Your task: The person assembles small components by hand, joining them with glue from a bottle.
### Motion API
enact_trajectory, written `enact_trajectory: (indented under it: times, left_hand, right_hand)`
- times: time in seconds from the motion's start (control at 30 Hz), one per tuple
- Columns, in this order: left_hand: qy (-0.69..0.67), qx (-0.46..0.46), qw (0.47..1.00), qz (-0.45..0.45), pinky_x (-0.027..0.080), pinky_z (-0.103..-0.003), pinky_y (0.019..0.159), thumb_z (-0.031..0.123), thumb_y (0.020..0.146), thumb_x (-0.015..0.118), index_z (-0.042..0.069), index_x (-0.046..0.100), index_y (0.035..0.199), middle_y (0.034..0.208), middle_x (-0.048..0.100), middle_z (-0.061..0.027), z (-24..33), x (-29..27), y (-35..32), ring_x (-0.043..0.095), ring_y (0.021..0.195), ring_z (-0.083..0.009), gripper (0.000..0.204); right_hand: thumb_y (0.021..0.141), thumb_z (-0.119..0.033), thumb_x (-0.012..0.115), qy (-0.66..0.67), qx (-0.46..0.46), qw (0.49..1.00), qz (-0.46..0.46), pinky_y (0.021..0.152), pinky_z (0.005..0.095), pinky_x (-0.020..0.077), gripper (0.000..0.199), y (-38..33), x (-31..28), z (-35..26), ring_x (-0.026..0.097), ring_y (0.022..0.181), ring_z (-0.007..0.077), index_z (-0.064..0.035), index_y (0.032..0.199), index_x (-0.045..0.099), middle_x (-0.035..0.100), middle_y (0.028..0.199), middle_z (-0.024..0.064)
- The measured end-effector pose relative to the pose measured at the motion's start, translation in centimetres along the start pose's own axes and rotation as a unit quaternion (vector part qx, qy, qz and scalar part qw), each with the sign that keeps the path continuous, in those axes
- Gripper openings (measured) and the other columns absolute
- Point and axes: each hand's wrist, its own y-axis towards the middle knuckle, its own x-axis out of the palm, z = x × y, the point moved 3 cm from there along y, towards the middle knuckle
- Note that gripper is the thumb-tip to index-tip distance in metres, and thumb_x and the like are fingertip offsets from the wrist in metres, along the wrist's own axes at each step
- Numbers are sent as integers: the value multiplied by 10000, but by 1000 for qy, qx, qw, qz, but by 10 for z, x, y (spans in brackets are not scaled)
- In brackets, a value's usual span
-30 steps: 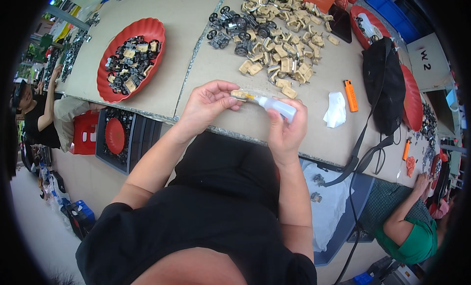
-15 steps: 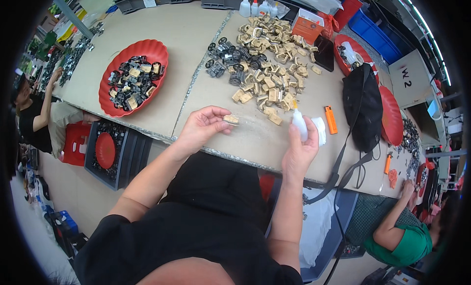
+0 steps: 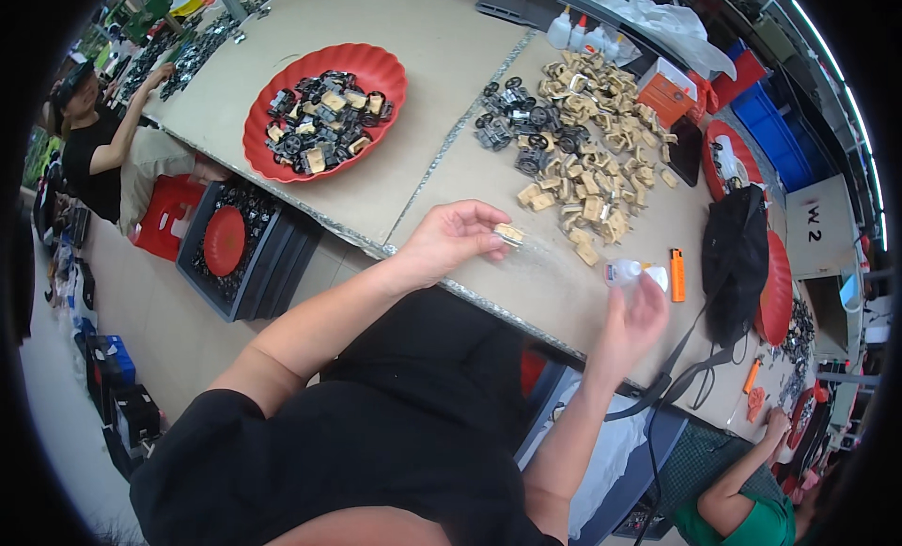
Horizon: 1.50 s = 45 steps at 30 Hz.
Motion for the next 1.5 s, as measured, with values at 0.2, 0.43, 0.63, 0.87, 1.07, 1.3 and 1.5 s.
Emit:
enact_trajectory:
  times: [0.2, 0.43, 0.63, 0.87, 1.07, 1.3, 1.5]
  left_hand:
    - [-17, 1, 1000, -3, 469, -241, 703, 17, 792, 546, -28, 502, 1012, 827, 599, -88, -3, 0, -5, 582, 750, -128, 228]
    - [-36, 9, 999, -5, 475, -247, 695, 21, 792, 554, -25, 510, 1015, 843, 599, -96, 0, 1, 2, 584, 750, -131, 232]
    - [-34, 23, 999, -2, 472, -218, 662, -3, 790, 548, -40, 499, 1002, 833, 581, -75, 6, 3, -8, 570, 737, -111, 220]
    - [-72, -20, 996, -54, 460, -208, 661, 14, 787, 557, -29, 521, 1014, 848, 581, -50, 8, 17, -11, 546, 721, -78, 234]
    - [-10, 17, 997, -80, 444, -236, 731, 34, 793, 553, 8, 550, 1012, 897, 563, -32, 13, 16, -5, 541, 786, -96, 220]
    - [-19, -23, 993, -116, 421, -260, 803, 48, 785, 571, 16, 559, 1003, 964, 475, -22, 15, 18, -6, 523, 875, -113, 221]
    - [120, 35, 979, -160, 428, -248, 747, 68, 779, 585, 25, 557, 1011, 951, 469, -28, 27, 16, 6, 526, 820, -112, 237]
  right_hand:
    - [874, -181, 385, 209, -21, 958, -194, 1009, 396, 224, 497, -21, 69, -65, 284, 1220, 303, 55, 1275, 208, 292, 1291, 236]
    - [849, -78, 452, 164, 81, 967, -179, 801, 285, 405, 303, -47, 52, -23, 515, 915, 178, 45, 1123, 412, 501, 1072, 160]
    - [845, -73, 482, 166, 137, 964, -155, 680, 239, 441, 246, -39, 58, -4, 529, 749, 119, 41, 1062, 463, 534, 938, 112]
    - [895, -179, 404, 289, 233, 907, -200, 717, 277, 434, 341, -33, 67, 10, 524, 806, 148, 64, 1133, 430, 527, 935, 99]
    - [870, -186, 470, 363, 261, 841, -307, 703, 258, 416, 348, -35, 71, 15, 494, 772, 127, 26, 1144, 451, 533, 930, 51]
    - [837, -180, 527, 399, 256, 814, -336, 689, 259, 423, 375, -36, 72, 23, 494, 769, 129, 30, 1138, 451, 533, 927, 42]
    - [778, -265, 608, 397, 235, 825, -328, 653, 243, 408, 473, -32, 69, 23, 491, 740, 124, 46, 1102, 462, 536, 922, 59]
